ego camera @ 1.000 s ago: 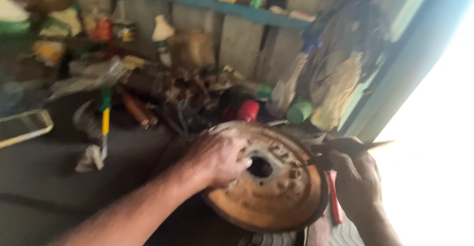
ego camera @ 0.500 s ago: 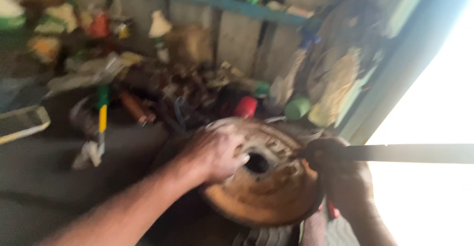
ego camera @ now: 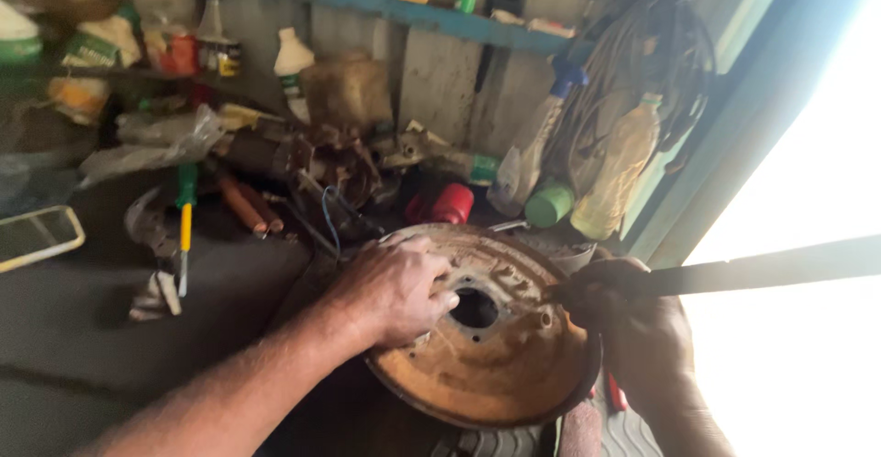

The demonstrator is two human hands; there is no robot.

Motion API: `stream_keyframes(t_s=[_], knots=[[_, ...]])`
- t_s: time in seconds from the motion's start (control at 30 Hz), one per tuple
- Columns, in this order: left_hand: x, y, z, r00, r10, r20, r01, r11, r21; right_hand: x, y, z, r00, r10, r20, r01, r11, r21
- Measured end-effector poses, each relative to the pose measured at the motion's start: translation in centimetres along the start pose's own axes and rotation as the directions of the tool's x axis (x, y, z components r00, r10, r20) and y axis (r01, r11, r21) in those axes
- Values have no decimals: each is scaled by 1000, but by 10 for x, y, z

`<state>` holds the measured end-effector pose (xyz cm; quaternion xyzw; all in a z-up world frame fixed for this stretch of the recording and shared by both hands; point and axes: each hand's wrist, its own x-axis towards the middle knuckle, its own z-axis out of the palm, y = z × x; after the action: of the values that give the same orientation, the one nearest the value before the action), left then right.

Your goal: The person removes small components and scrapes debris from a rusty circular metal hub using a screwdriver, a pry bar, and a file.

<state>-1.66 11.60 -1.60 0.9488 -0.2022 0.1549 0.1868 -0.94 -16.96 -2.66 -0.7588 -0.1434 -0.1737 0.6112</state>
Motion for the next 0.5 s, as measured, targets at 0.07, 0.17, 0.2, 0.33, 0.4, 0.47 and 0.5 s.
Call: stream_keyframes(t_s=[0.07, 0.17, 0.2, 0.33, 0.4, 0.47, 0.5], knots=[[2, 2, -2, 1000, 26, -7, -26, 1000, -8, -6, -9, 0, 995, 34, -90, -36, 999, -23], [-2, -2, -2, 1000, 10, -12, -10, 1000, -21, -8, -11, 2, 977, -183, -108, 159, 967, -198], [0, -1, -1, 1000, -9, 8, 10, 1000, -22, -6, -10, 3, 980, -177, -87, 149, 953, -264], [3, -1, 1, 999, -8, 31, 9, 1000, -27, -6, -14, 2, 965, 114, -236, -108, 993, 41], [6, -4, 6, 995, 68, -68, -70, 997, -23, -6, -21, -6, 962, -30, -272, 25, 999, -23], [0, -7, 8, 993, 69, -91, -71, 997, -16, -10, -18, -3, 963, -34, -266, 1, 992, -125], [-2, -6, 7, 997, 43, -67, -44, 999, -13, -12, -13, 5, 965, 28, -260, -83, 976, -200]])
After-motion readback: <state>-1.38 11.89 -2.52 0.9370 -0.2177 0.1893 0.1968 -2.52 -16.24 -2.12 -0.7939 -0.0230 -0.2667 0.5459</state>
